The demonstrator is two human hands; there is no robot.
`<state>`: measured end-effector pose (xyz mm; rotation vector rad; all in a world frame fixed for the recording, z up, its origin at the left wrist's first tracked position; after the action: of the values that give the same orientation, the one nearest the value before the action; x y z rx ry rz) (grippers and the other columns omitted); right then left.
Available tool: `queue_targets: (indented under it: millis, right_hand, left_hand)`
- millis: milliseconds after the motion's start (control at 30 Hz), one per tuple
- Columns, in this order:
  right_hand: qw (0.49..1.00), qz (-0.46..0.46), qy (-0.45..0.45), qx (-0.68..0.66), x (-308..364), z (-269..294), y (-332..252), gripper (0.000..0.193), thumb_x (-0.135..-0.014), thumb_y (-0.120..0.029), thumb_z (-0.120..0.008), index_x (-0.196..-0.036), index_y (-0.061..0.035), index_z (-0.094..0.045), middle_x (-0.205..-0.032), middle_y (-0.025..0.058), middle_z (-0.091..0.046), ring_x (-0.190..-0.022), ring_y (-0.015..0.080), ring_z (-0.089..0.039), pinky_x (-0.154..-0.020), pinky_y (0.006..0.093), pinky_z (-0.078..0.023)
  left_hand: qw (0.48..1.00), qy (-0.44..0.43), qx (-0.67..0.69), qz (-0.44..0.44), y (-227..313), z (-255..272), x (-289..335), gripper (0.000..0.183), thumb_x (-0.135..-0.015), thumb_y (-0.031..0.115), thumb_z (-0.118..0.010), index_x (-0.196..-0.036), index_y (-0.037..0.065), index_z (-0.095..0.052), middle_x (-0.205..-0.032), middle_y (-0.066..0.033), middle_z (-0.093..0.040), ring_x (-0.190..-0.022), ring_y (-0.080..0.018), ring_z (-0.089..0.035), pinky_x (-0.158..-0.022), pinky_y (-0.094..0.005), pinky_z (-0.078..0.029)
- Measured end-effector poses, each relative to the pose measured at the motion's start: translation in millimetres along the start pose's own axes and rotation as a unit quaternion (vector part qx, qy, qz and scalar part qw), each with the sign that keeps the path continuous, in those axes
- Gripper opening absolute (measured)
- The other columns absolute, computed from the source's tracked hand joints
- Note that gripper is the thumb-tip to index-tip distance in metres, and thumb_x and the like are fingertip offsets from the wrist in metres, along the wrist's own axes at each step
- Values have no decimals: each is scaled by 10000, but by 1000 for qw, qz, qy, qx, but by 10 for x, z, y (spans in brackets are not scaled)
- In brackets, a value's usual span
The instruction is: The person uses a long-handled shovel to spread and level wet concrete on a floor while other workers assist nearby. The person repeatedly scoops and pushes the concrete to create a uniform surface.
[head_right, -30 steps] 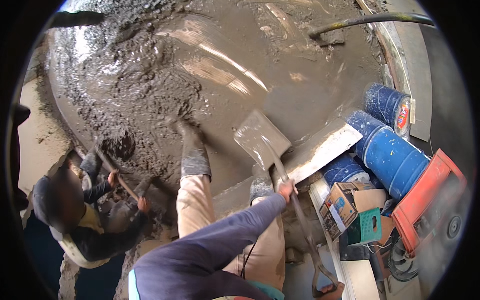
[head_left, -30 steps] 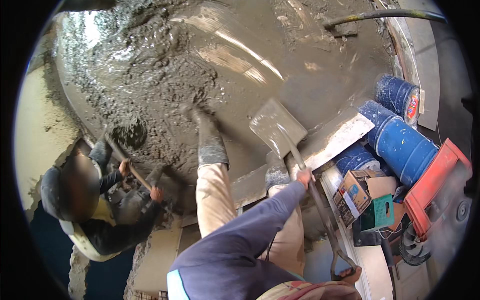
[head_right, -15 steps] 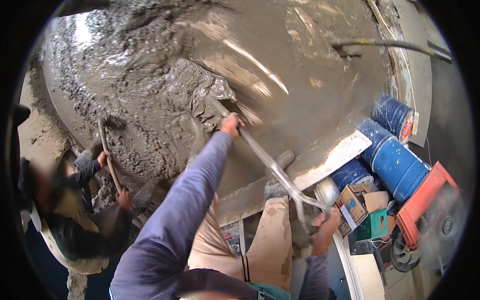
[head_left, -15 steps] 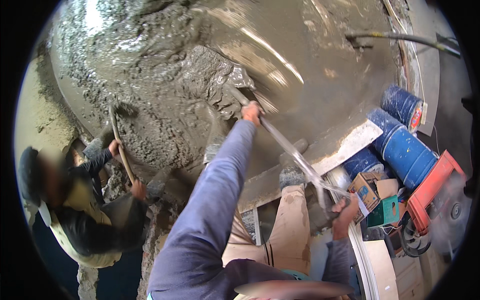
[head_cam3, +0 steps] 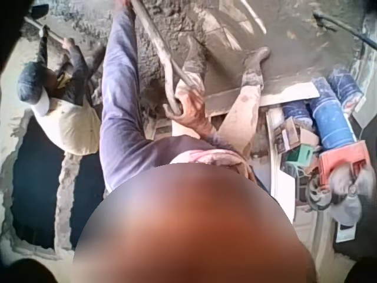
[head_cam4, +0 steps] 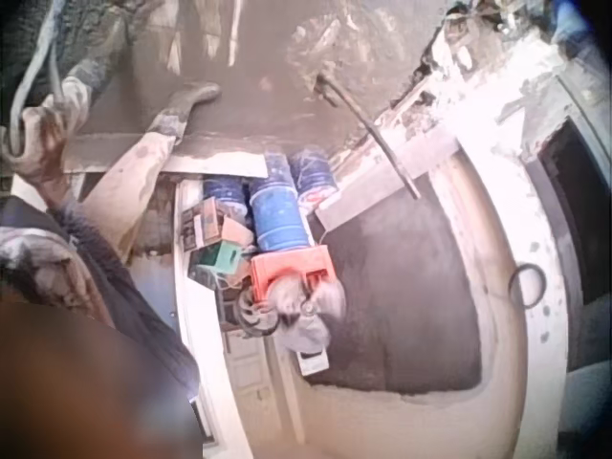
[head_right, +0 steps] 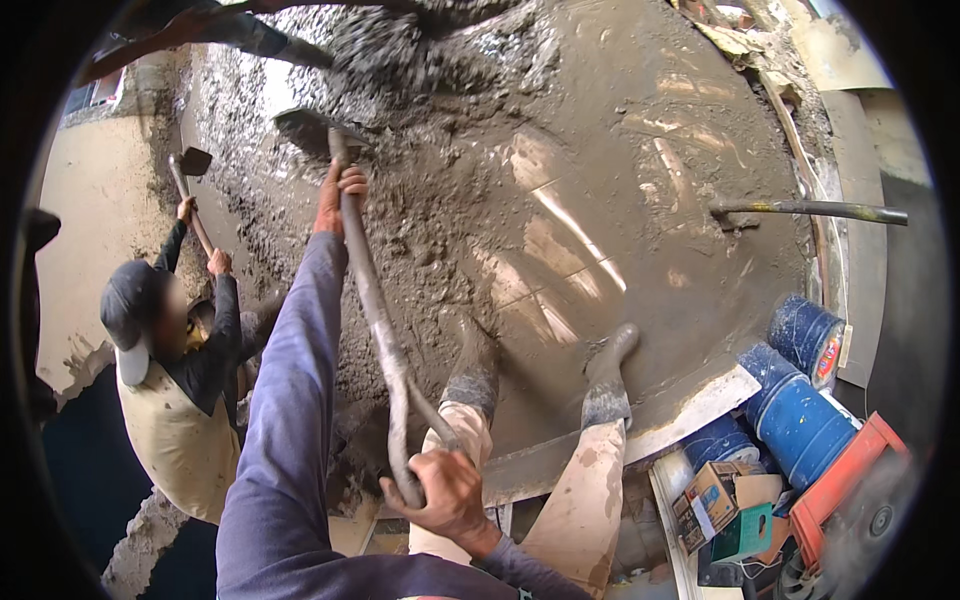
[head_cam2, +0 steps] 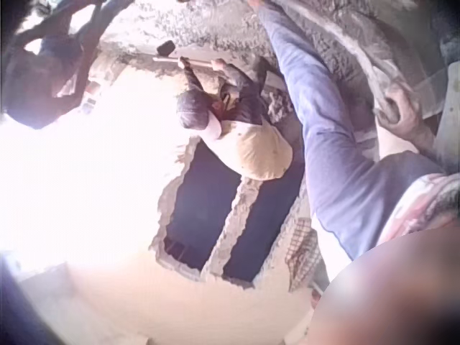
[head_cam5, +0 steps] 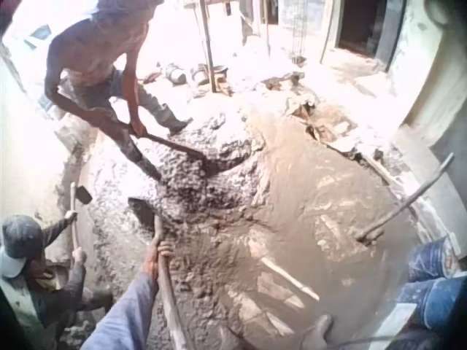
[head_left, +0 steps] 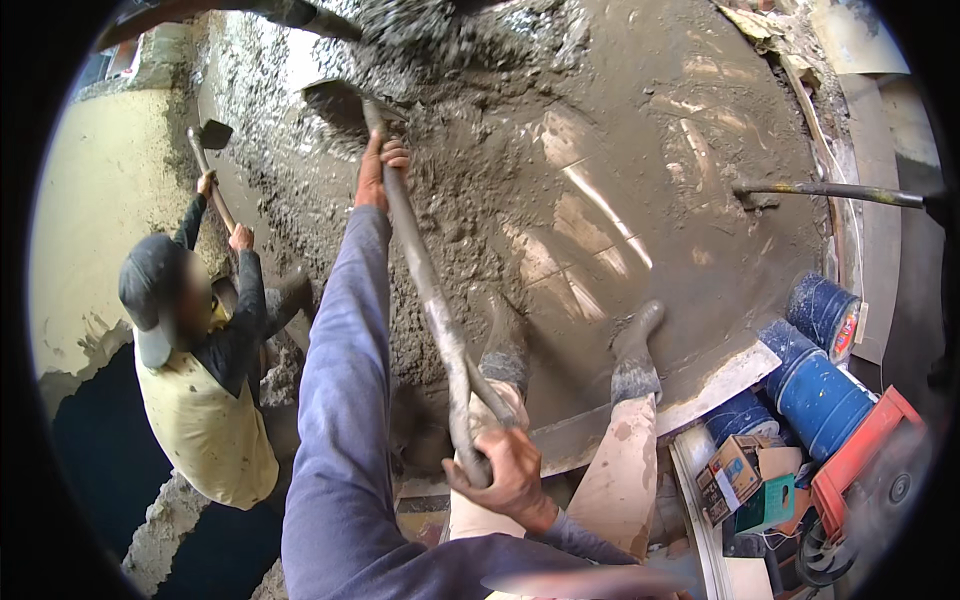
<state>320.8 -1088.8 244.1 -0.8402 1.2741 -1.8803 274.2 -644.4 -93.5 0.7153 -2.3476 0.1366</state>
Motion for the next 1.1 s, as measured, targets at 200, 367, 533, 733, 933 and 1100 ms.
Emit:
queue_targets:
  millis: [200, 367, 533, 733, 933, 1100]
  right_hand:
    - [983, -171, 21, -60, 356, 1860, 504, 371, -805, -161, -822, -1077, -5, -624, -943, 128, -651, -728, 227, -643, -657, 366, -552]
    - [838, -416, 287, -207, 1544, 3760, 1382, 236, -998, -256, -566, -1089, -39, -570, -713, 17, -537, -612, 107, -520, -573, 280, -440]
    - [720, -489, 472, -137, 2911, 4992, 1372, 330, -1017, -400, -542, -834, -129, -503, -632, -28, -429, -478, 106, -421, -444, 273, -386]
    - [535, -536, 630, -172, 3404, 5480, 1572, 481, -1024, -570, -508, -757, -171, -480, -546, -53, -387, -385, 119, -389, -347, 308, -359]
    - [575, -527, 613, -128, 1573, 5208, 2225, 487, -975, -582, -583, -729, -179, -464, -523, -74, -322, -383, 97, -303, -370, 292, -272]
    - [763, -413, 491, -78, -1667, 4647, 2383, 388, -1036, -423, -574, -753, -173, -483, -549, -56, -384, -387, 81, -323, -361, 292, -275]
  left_hand:
    - [982, 125, -111, -90, -1343, -182, 180, 527, -1010, 576, -614, -947, 57, -547, -767, -57, -579, -633, -160, -589, -551, -313, -558]
    - [876, 372, -297, 76, -4022, 875, 422, 462, -895, 598, -734, -972, 172, -571, -761, -34, -565, -651, -240, -574, -684, -509, -514]
    - [825, 421, -280, 252, -6985, 1341, 896, 218, -989, 303, -673, -895, 129, -581, -727, -59, -559, -539, -217, -538, -538, -398, -548]
    - [831, 338, -300, 325, -8593, 882, 447, 164, -986, 177, -658, -914, 62, -565, -742, -80, -564, -547, -210, -569, -464, -411, -524]
    - [875, 294, -298, 245, -7480, 454, -1429, 158, -983, 145, -580, -874, 33, -552, -686, -96, -553, -534, -254, -578, -477, -440, -538]
    - [904, 265, -296, 161, -4881, -197, -3481, 222, -994, 289, -539, -891, 94, -566, -670, -108, -549, -585, -297, -601, -610, -543, -570]
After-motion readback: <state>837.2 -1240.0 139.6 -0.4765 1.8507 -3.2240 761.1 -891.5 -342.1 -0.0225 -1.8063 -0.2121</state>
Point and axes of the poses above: each hand's wrist, its own x-axis away from the middle knuckle, its own z-axis out of the back of the hand, y = z × x, the point moved 5 cm from there along -x, towards the middle knuckle
